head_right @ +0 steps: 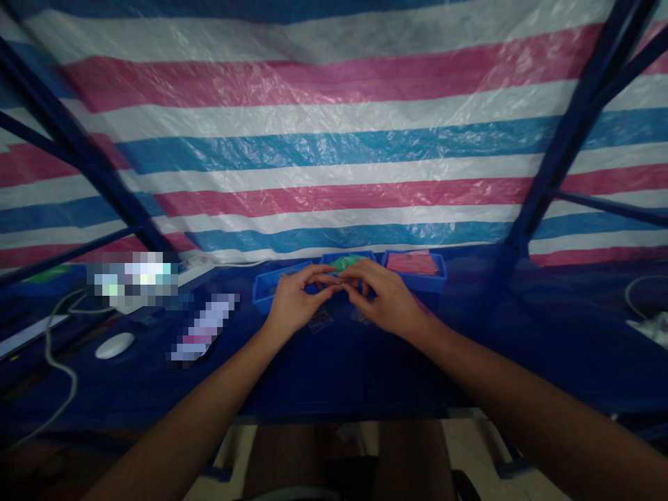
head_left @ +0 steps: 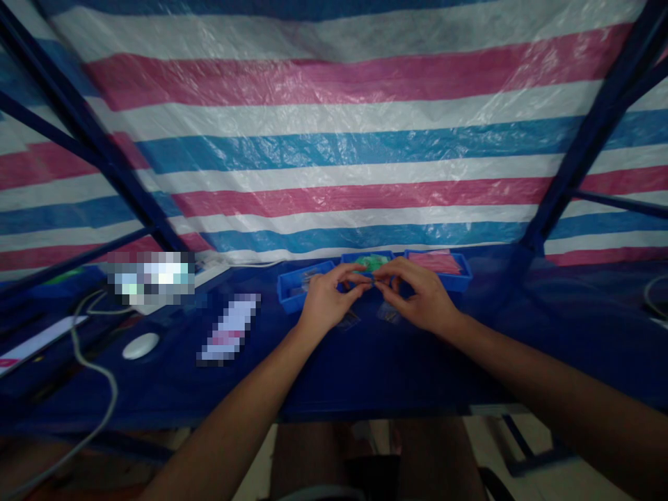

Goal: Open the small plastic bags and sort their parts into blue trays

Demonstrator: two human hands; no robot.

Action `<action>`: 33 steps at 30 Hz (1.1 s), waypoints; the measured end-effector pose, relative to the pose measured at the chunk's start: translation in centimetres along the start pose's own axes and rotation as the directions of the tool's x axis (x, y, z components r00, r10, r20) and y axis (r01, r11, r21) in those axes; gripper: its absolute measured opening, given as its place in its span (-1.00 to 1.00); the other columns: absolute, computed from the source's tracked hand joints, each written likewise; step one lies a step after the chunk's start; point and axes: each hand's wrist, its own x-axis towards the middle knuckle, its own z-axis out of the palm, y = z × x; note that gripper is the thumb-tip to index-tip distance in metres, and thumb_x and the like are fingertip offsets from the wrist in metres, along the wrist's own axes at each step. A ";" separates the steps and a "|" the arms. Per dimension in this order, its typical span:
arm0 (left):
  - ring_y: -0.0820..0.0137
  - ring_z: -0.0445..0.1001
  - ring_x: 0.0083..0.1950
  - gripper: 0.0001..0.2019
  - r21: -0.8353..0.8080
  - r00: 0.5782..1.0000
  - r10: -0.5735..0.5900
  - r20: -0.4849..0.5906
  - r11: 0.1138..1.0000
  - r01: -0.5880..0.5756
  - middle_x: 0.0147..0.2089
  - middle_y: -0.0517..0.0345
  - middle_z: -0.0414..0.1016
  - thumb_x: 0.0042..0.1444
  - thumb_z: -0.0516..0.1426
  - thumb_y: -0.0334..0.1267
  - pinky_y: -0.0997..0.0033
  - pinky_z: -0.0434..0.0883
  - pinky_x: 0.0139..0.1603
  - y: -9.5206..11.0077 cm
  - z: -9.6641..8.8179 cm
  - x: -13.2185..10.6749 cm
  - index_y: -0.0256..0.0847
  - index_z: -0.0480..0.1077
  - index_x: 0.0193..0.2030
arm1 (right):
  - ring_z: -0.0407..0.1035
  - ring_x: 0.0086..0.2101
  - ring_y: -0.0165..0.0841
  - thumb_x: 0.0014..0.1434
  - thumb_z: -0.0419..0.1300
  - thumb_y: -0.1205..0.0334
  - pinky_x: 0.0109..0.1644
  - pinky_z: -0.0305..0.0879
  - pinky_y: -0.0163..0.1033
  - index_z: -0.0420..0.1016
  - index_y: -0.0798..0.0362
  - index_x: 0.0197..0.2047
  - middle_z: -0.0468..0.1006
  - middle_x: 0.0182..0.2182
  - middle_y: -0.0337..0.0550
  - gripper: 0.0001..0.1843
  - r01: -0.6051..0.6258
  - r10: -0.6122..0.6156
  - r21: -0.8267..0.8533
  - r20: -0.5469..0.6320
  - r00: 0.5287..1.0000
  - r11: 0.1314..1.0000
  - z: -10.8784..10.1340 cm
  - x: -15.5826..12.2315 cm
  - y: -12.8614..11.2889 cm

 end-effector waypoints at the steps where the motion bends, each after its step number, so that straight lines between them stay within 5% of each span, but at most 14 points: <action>1: 0.32 0.68 -0.17 -0.67 0.007 1.000 0.000 -0.003 1.000 0.000 -0.13 0.17 0.75 0.22 0.33 -0.27 0.30 0.52 0.00 0.0 0.0 0.0 -0.12 0.53 0.12 | 0.44 -0.35 -0.33 0.33 0.23 0.40 -0.21 0.43 -0.15 0.48 -0.10 0.11 0.59 -0.13 -0.14 -0.67 0.001 -0.001 0.003 -0.002 1.000 1.000 0.0 0.0 0.0; 20: 0.27 0.70 -0.15 -0.76 0.125 0.998 0.024 -0.057 0.992 -0.017 -0.13 0.14 0.75 0.25 0.30 -0.24 0.27 0.56 -0.07 -0.3 0.4 -0.1 -0.13 0.57 0.05 | 0.46 -0.34 -0.31 0.33 0.22 0.32 -0.26 0.42 -0.18 0.49 -0.04 0.06 0.54 -0.28 -0.17 -0.76 -0.039 0.046 -0.089 0.071 0.996 0.995 0.1 0.2 0.3; 33: 0.23 0.68 0.02 -0.70 0.227 0.988 0.151 0.039 0.961 -0.156 0.01 0.05 0.70 0.26 0.29 -0.34 0.19 0.58 0.09 -0.4 1.0 -0.7 -0.14 0.54 0.13 | 0.52 -0.21 -0.26 0.35 0.21 0.34 -0.15 0.47 -0.15 0.50 -0.04 0.08 0.62 -0.13 -0.10 -0.75 -0.013 0.030 -0.102 0.175 0.984 0.995 0.1 0.0 0.6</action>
